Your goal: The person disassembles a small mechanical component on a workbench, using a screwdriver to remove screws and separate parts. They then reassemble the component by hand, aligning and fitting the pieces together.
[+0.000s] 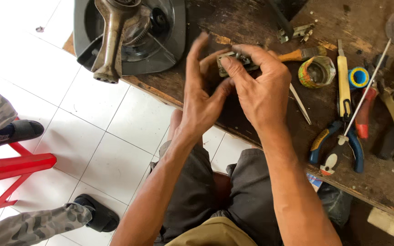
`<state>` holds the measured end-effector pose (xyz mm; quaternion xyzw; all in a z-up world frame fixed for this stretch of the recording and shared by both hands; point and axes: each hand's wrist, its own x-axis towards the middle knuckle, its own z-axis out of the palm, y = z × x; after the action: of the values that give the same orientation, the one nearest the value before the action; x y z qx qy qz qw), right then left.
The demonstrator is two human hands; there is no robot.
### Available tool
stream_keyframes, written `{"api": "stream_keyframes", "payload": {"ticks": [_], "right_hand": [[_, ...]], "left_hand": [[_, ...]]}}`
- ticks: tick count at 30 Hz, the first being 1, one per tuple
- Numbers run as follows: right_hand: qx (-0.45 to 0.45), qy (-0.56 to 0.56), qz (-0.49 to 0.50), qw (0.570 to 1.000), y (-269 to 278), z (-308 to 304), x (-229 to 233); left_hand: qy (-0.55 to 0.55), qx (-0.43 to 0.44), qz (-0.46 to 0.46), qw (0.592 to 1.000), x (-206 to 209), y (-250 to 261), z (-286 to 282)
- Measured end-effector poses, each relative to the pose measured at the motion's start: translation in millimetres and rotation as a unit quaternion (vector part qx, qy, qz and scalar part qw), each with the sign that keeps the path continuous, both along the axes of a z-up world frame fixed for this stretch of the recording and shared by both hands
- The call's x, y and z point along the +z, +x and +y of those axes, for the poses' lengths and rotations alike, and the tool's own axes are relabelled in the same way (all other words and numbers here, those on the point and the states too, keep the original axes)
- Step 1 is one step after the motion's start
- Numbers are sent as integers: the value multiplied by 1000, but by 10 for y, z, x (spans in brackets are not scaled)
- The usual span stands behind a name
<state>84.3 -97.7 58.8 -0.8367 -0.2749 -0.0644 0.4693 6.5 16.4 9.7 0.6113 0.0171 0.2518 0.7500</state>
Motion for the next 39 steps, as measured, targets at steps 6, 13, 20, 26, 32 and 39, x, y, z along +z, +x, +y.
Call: {"api": "stream_keyframes", "payload": {"ticks": [6, 13, 20, 26, 32, 39], "right_hand": [[103, -55, 5, 993, 113, -143, 137], [155, -60, 110, 980, 298, -350, 241], [119, -152, -93, 977, 412, -416, 267], [216, -117, -132, 960, 703, -201, 308], [229, -108, -97, 963, 696, -163, 318], [202, -88, -131, 967, 689, -206, 211]], "left_hand": [[153, 56, 22, 986, -37, 46, 102], [115, -6, 47, 992, -78, 116, 142], [116, -1, 44, 992, -113, 181, 195], [139, 15, 17, 990, -290, 300, 192], [137, 3, 59, 989, -62, 207, 167], [120, -4, 32, 992, -173, 261, 182]]}}
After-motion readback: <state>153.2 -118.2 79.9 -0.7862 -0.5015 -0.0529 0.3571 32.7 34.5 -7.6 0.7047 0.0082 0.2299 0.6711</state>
